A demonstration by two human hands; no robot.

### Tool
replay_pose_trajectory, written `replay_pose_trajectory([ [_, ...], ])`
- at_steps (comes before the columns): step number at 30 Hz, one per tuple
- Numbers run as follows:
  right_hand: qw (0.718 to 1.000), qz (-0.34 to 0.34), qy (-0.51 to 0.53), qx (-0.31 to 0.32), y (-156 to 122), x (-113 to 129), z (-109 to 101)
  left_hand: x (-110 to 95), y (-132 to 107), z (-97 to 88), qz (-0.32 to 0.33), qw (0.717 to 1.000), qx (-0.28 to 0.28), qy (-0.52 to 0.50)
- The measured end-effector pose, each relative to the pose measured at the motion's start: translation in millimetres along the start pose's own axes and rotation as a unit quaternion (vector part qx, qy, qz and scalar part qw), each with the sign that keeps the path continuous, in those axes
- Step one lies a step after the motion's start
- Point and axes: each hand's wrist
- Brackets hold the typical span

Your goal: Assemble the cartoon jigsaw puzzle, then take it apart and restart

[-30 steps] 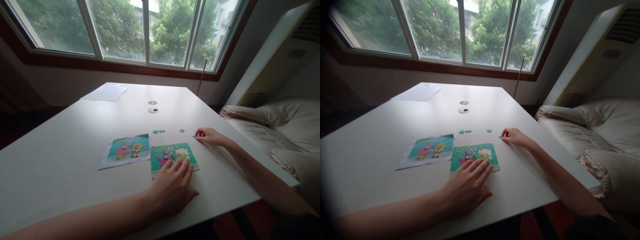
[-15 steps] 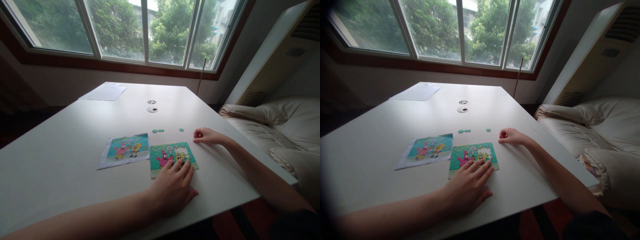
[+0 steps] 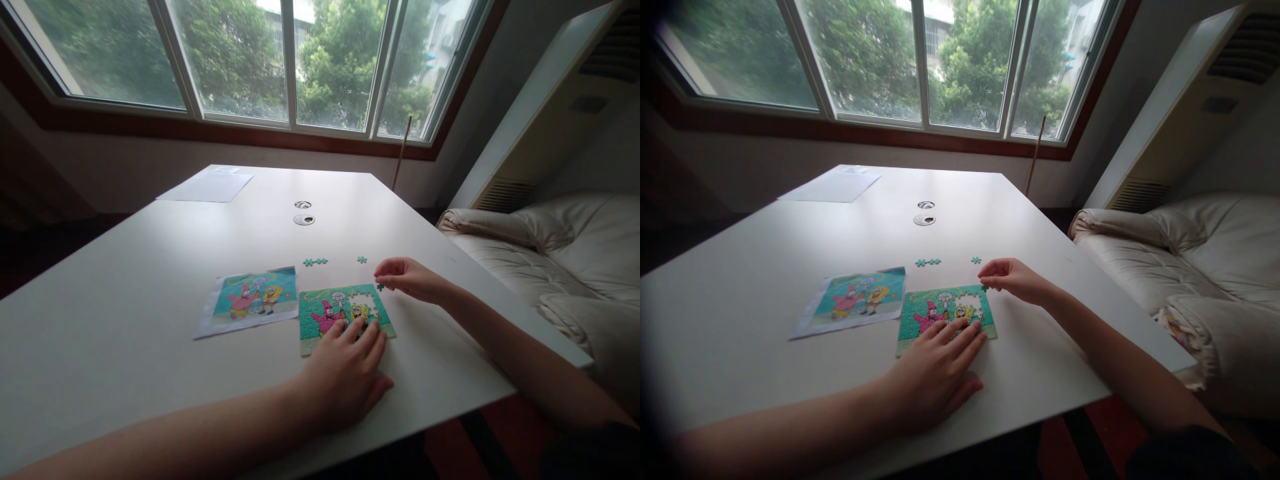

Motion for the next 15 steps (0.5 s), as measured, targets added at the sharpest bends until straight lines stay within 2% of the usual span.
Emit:
replay_pose_trajectory([
  [4,1.0,0.013,0.004,0.002,0.3,-4.1,4.3,0.3,-0.3,-0.2,0.002,1.0,0.004,-0.001],
  [15,0.985,-0.036,-0.15,0.075,-1.5,-10.4,8.2,0.8,-0.2,3.2,0.005,1.0,-0.004,-0.005],
])
Point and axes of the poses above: each hand's wrist, its own y-axis towards the middle knuckle, its own z-axis out of the palm, x = y × z, and after that the axes turned 8 degrees about y, right-handed
